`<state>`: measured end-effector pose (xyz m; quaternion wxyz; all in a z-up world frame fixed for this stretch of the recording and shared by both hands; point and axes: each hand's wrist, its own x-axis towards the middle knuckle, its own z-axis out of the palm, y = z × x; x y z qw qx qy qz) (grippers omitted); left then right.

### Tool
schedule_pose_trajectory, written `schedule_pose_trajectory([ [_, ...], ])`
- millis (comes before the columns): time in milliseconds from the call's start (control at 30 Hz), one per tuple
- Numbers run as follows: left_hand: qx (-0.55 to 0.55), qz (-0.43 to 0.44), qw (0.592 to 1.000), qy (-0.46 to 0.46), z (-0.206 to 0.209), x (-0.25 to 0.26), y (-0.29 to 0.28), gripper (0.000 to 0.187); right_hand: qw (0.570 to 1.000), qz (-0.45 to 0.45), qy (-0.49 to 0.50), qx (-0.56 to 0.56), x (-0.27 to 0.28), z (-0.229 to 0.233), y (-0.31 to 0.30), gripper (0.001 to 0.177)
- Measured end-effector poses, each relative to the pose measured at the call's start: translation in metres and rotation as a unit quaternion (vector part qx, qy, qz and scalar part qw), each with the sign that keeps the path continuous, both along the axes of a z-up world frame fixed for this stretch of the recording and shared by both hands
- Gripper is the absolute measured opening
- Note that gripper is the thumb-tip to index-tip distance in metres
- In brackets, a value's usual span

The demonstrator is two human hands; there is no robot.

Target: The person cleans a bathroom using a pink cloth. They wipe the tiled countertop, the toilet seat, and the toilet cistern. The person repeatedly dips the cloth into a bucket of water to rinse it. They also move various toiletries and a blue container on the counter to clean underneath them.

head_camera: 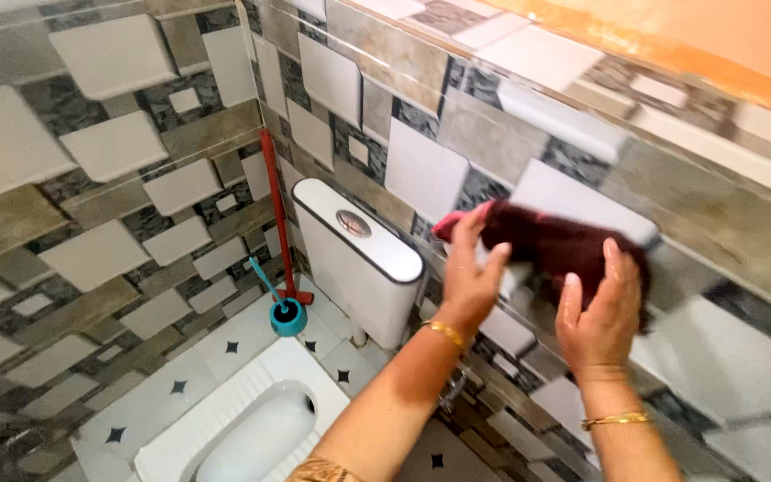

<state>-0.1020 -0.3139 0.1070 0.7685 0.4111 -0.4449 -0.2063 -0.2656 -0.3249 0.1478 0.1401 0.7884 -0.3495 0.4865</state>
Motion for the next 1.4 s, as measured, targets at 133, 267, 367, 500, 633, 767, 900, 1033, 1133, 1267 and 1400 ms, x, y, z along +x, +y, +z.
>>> schedule_pose_trajectory([
  [133,-0.02,0.069,0.982,-0.172,0.034,0.045,-0.069,0.088,0.953,-0.162,0.254,-0.035,0.063,0.025,-0.064,0.06],
  [267,-0.015,0.151,0.972,-0.178,0.042,0.121,-0.143,0.093,0.911,-0.201,0.323,-0.161,0.146,0.043,-0.113,0.056],
  [367,-0.022,0.244,0.953,-0.177,0.04,0.211,-0.179,0.093,0.918,-0.129,0.328,-0.18,0.218,0.039,-0.135,0.06],
  [500,0.051,0.277,0.949,-0.144,0.018,0.311,-0.195,0.083,0.951,0.039,0.291,-0.099,0.31,-0.015,-0.173,0.061],
  [633,0.197,0.237,0.946,-0.099,-0.062,0.36,-0.187,0.08,0.917,0.146,0.371,-0.02,0.351,-0.104,-0.195,0.055],
  [767,0.251,0.205,0.942,-0.081,-0.181,0.335,-0.188,0.076,0.915,0.126,0.383,-0.008,0.302,-0.207,-0.171,0.052],
  [900,0.316,0.145,0.927,-0.142,-0.23,0.254,-0.164,0.085,0.91,0.164,0.364,0.115,0.198,-0.291,-0.155,0.051],
  [1033,0.293,0.031,0.924,-0.246,-0.189,0.161,-0.102,0.094,0.93,0.153,0.31,0.124,0.101,-0.301,-0.134,0.051],
  [1133,0.233,-0.013,0.937,-0.259,-0.14,0.107,-0.084,0.106,0.93,0.067,0.346,0.105,0.049,-0.235,-0.102,0.052],
  [1267,0.172,-0.068,0.941,-0.283,-0.064,0.064,-0.088,0.113,0.938,-0.079,0.326,-0.091,0.017,-0.106,-0.085,0.05],
  [1400,-0.053,0.082,0.898,-0.429,0.005,0.016,-0.09,0.111,0.974,-0.121,0.192,-0.023,-0.031,-0.027,-0.07,0.027],
])
